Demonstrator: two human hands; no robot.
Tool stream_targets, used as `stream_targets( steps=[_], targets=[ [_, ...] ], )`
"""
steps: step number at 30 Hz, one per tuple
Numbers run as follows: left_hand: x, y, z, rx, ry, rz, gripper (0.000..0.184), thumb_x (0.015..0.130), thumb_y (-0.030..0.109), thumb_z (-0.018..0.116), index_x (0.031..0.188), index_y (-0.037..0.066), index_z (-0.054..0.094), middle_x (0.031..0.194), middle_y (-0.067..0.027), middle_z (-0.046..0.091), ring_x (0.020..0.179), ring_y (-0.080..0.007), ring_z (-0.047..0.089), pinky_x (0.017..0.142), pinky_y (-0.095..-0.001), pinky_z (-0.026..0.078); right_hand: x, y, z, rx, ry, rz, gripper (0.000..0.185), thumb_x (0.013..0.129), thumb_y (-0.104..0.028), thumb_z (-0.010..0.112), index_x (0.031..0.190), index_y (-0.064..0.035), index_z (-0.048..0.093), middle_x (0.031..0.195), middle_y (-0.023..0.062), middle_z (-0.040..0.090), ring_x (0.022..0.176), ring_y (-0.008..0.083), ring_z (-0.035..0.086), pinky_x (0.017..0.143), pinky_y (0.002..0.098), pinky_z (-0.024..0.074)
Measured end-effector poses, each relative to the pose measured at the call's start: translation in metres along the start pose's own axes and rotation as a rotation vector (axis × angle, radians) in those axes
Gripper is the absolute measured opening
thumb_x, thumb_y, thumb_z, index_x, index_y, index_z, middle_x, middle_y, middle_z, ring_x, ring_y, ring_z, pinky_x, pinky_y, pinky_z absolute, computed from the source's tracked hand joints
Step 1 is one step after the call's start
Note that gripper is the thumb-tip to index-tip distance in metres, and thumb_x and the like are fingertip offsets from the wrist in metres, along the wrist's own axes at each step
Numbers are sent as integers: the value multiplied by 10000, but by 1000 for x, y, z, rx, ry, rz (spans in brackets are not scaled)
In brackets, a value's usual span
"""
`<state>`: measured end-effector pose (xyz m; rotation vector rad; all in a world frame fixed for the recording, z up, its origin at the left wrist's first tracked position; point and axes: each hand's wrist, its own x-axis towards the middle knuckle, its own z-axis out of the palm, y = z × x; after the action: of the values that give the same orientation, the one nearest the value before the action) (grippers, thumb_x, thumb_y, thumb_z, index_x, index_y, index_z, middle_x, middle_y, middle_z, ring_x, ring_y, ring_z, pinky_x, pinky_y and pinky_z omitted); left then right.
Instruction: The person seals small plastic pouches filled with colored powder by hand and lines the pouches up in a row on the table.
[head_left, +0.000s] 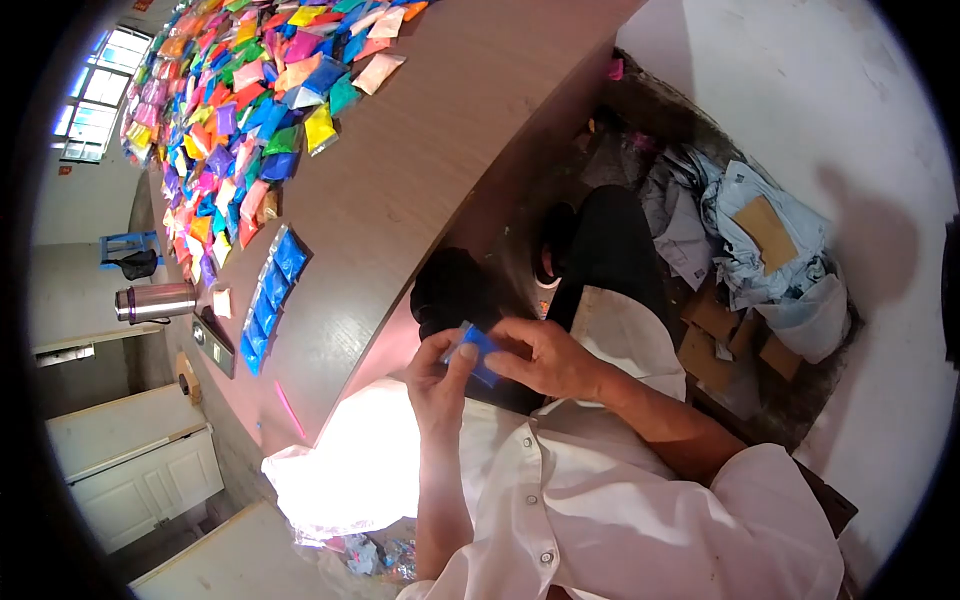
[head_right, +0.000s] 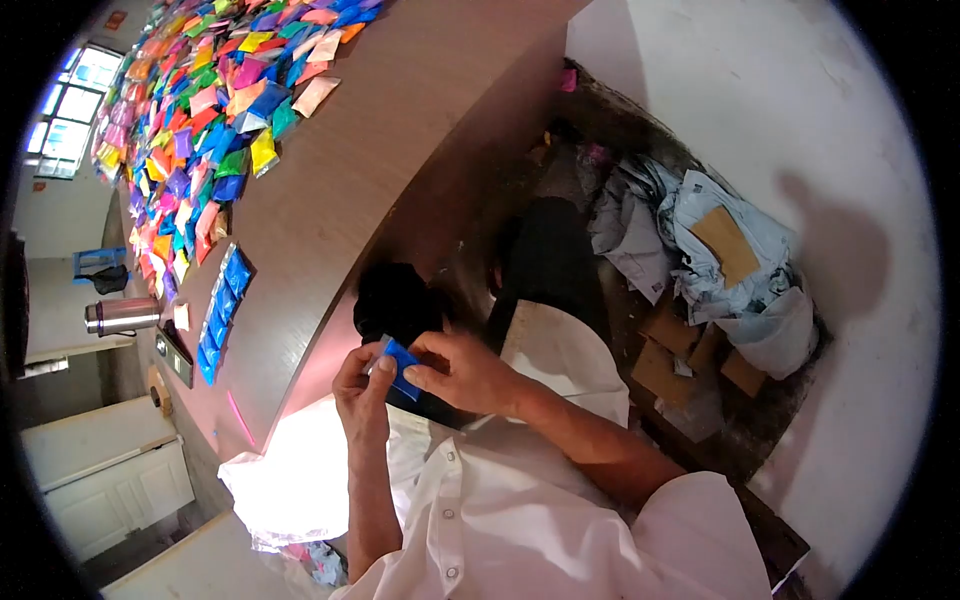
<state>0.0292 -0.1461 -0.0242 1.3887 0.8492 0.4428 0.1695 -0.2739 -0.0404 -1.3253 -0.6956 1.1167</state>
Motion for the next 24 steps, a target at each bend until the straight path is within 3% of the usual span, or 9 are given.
stream_targets(
  steps=[3,6,12,15,17,24],
  targets=[
    [0,2,0,2,-8,-40,185,969,149,740,1050,-15,710,909,-14,710,812,-61,604,740,-205,469,0,9,-3,-238,-21,-109,231,950,-193,713,1089,-19,651,849,61,681,780,115,609,713,285,508],
    [0,-8,-8,-6,-91,-40,181,969,141,736,1059,-14,712,923,-13,709,833,-66,607,762,-209,472,-1,6,-3,-270,-29,-88,246,944,-203,721,1081,-12,649,864,79,686,780,117,613,700,299,511],
    [1,-8,-7,-155,-8,-35,153,958,121,744,1055,6,712,922,-1,697,846,-67,609,795,-213,480,-5,6,7,-82,14,-61,275,920,-213,740,1076,-4,652,841,116,680,738,148,623,667,308,512],
    [0,0,1,-66,22,-22,142,943,105,759,1033,7,708,914,2,688,833,-64,607,781,-216,487,-5,5,6,-178,23,-39,273,913,-217,745,1065,-9,654,783,122,661,687,168,624,638,317,506],
    [-2,1,2,8,-66,-30,180,936,158,778,1017,14,706,860,9,677,754,-48,587,698,-201,469,-5,2,5,-207,26,-57,264,912,-219,745,1052,-12,657,757,123,649,665,171,620,622,326,499],
    [-4,4,3,53,-71,5,205,928,178,789,1013,11,705,851,15,673,750,-43,580,690,-184,452,-8,4,4,-307,86,-174,235,908,-215,747,1006,-18,665,715,125,626,620,190,604,590,340,477]
  ],
)
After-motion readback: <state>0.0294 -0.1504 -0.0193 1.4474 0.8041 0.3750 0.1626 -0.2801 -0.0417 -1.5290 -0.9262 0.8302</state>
